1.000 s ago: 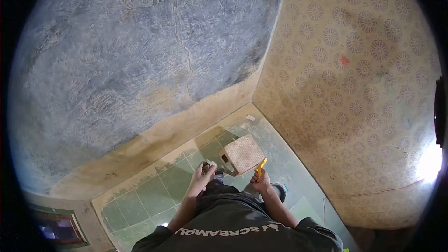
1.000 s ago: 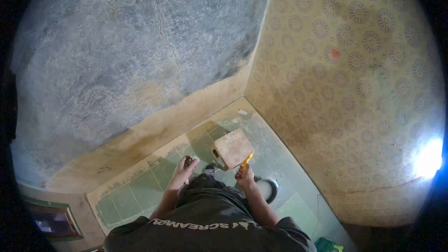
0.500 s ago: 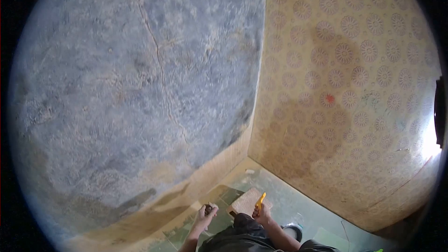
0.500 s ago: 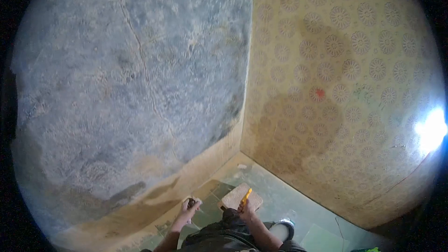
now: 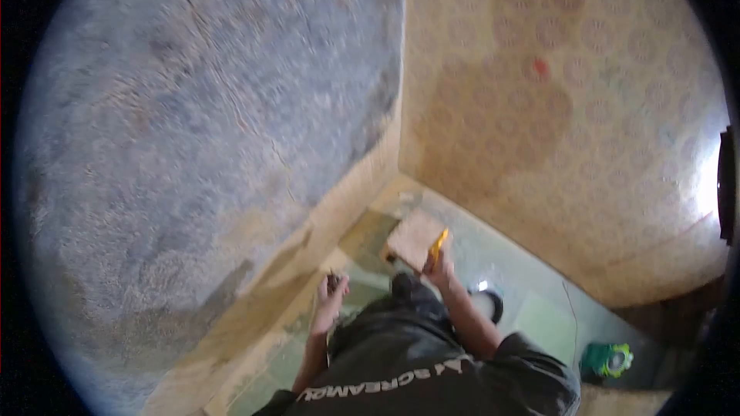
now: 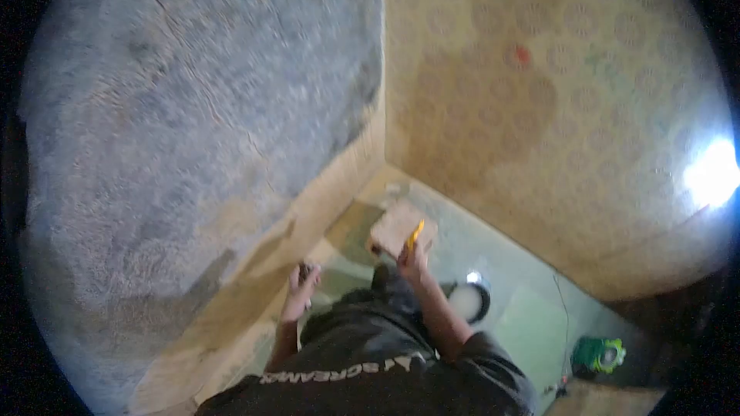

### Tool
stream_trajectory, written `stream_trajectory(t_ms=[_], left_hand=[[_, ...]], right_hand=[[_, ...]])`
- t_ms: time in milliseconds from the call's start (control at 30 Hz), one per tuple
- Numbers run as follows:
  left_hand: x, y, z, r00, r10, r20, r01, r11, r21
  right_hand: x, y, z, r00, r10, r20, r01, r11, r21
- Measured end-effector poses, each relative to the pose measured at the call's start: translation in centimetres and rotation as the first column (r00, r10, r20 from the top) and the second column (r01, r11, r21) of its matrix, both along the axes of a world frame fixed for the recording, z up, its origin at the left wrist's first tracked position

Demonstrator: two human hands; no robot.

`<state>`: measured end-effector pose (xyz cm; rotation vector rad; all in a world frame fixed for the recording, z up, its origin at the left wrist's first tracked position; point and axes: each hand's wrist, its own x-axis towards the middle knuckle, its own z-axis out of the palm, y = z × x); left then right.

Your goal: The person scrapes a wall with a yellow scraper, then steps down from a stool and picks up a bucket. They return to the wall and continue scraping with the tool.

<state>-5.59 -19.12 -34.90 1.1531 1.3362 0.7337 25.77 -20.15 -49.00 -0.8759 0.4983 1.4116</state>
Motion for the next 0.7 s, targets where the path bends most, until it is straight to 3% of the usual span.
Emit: stream_trajectory(t_ms=[33,100,167,467,567,633,700], left_hand=[[-0.3,0.1,-1.1,1.0,-0.001,0.005,0.001,0.997,0.077],[-0.2,0.8,-1.1,1.0,-0.004,-0.015,0.005,1.0,0.028],[-0.3,1.3,-3.1,0.999,0.018,0.041,-0.018,1.0,0.001],[0.2,1.5,-2.8,0.982,-0.128,-0.142,0.139,0.988,0.069],[-0.4,1.7,-1.9,0.981,-0.121,-0.153,0.135,0.987,0.084],[-1.0,2.3,-1.7,0.985,-0.077,-0.155,0.075,0.997,-0.023],[-1.4,3.3,-2.1,0.991,-0.059,-0.118,0.064,0.997,0.035]], right_hand=[[0.6,-0.9,1.7,0.99,0.093,0.108,-0.105,0.988,0.117],[1.6,-1.4,2.5,0.983,0.048,0.175,-0.055,0.998,0.038],[2.4,-2.9,2.8,0.987,0.012,0.162,-0.011,1.0,-0.009],[3.2,-7.1,2.0,0.99,-0.103,0.097,0.119,0.977,-0.179],[3.6,-6.5,1.6,0.988,-0.113,0.104,0.13,0.976,-0.174],[3.8,-5.6,1.5,0.986,-0.129,0.101,0.144,0.978,-0.149],[4.1,-4.5,1.8,0.981,-0.134,0.143,0.157,0.974,-0.162]])
